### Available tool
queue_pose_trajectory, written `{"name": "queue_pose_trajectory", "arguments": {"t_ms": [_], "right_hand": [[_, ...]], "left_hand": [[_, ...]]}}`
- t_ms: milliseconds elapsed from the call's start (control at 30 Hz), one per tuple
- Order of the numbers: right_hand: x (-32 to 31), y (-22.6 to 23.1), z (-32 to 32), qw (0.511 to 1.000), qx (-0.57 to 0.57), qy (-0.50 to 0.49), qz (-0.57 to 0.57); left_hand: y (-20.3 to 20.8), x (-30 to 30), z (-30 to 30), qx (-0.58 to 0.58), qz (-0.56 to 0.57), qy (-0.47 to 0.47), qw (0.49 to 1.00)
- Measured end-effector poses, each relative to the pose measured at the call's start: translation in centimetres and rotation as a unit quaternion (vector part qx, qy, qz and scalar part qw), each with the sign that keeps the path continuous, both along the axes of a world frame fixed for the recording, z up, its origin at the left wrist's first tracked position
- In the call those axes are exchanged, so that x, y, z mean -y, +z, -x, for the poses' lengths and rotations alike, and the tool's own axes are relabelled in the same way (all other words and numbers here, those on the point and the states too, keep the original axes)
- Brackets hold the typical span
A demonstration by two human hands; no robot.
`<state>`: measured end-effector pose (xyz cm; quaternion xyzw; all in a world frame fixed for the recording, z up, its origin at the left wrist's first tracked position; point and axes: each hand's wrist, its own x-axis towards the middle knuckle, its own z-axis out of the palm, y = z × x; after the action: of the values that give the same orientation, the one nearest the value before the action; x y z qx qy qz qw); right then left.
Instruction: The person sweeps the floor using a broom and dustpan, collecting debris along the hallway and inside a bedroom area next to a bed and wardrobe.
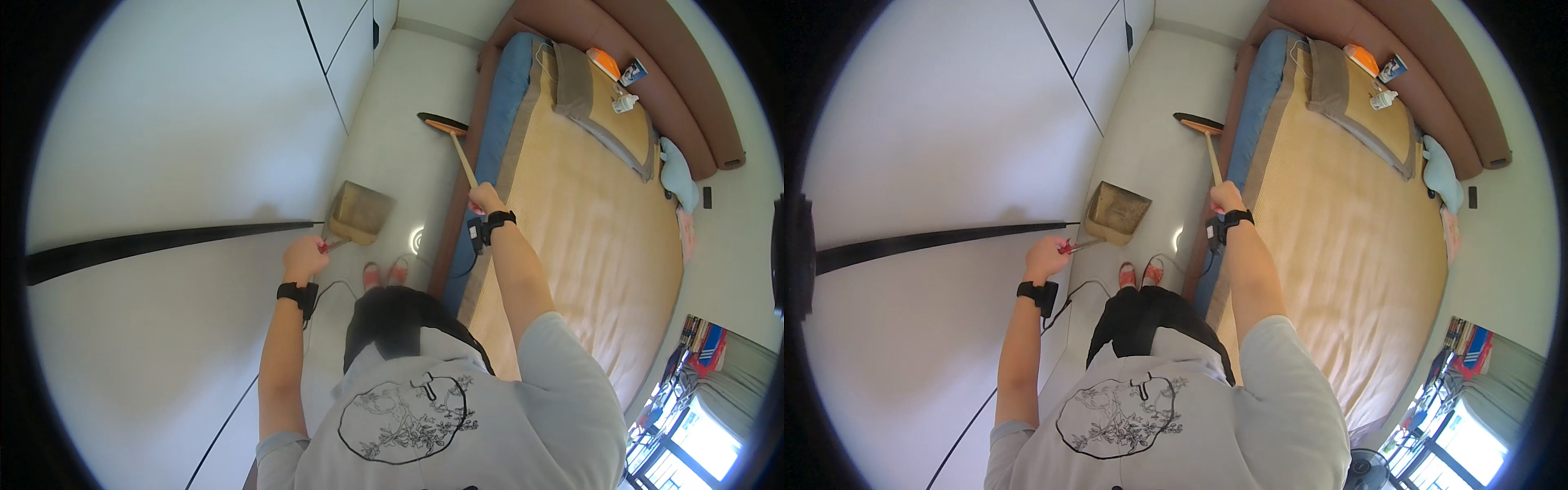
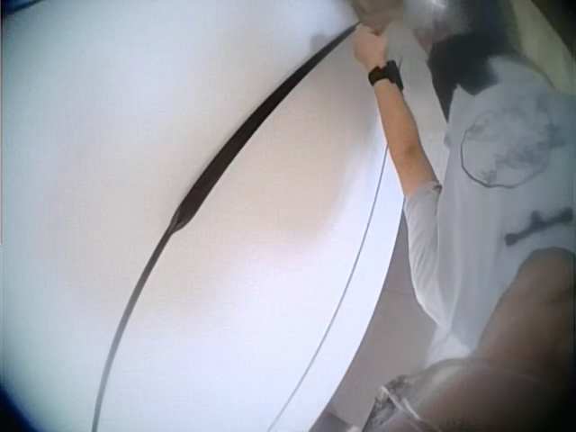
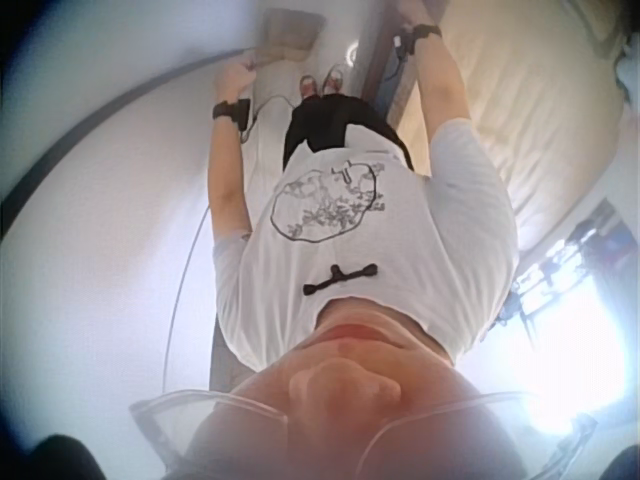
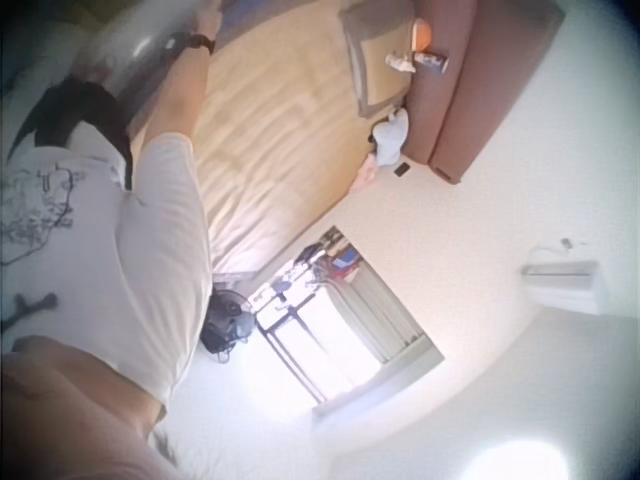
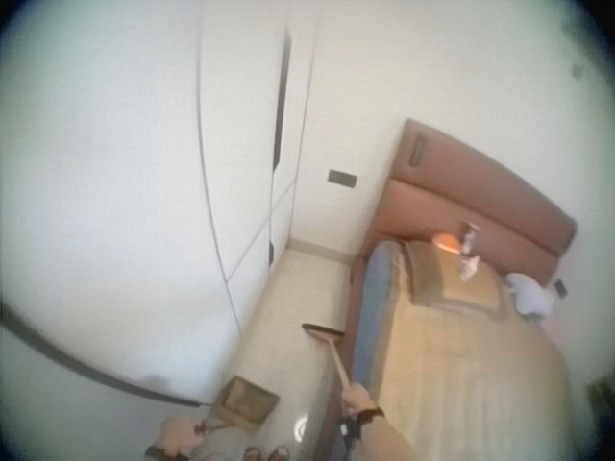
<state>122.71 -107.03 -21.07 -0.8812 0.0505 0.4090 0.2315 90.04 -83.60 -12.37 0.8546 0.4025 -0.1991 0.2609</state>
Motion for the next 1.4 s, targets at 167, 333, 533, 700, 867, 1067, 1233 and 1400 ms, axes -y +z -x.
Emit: {"name": "queue_pose_trajectory", "arguments": {"t_ms": [167,333,533,700,867,1067,1233,1400], "right_hand": [[1.9,-1.4,0.9,0.993,0.037,0.087,0.072],[3.4,-1.6,0.8,0.971,-0.062,0.182,0.141],[2.1,0.6,7.9,0.972,-0.006,0.209,0.108],[5.3,2.3,16.0,0.938,-0.017,0.315,0.143],[6.5,8.3,19.3,0.919,-0.085,0.364,0.123],[7.9,12.4,15.7,0.939,-0.318,0.036,-0.124],[7.1,13.4,15.4,0.965,-0.209,0.043,-0.152],[2.6,11.6,13.8,0.975,-0.009,0.21,-0.068]], "left_hand": [[0.5,0.0,0.7,-0.009,0.002,-0.036,0.999],[0.5,0.3,-0.6,-0.031,-0.013,-0.086,0.996],[1.5,-0.3,-2.0,-0.009,-0.018,-0.064,0.998],[0.9,-1.2,-1.9,-0.001,-0.019,-0.066,0.998],[0.9,-0.3,-2.1,0.001,-0.044,-0.084,0.995],[0.8,0.5,-1.7,-0.024,-0.028,-0.089,0.995],[0.7,0.7,0.0,-0.019,0.016,-0.08,0.996],[-0.2,3.3,4.4,-0.011,-0.009,-0.067,0.998]]}}
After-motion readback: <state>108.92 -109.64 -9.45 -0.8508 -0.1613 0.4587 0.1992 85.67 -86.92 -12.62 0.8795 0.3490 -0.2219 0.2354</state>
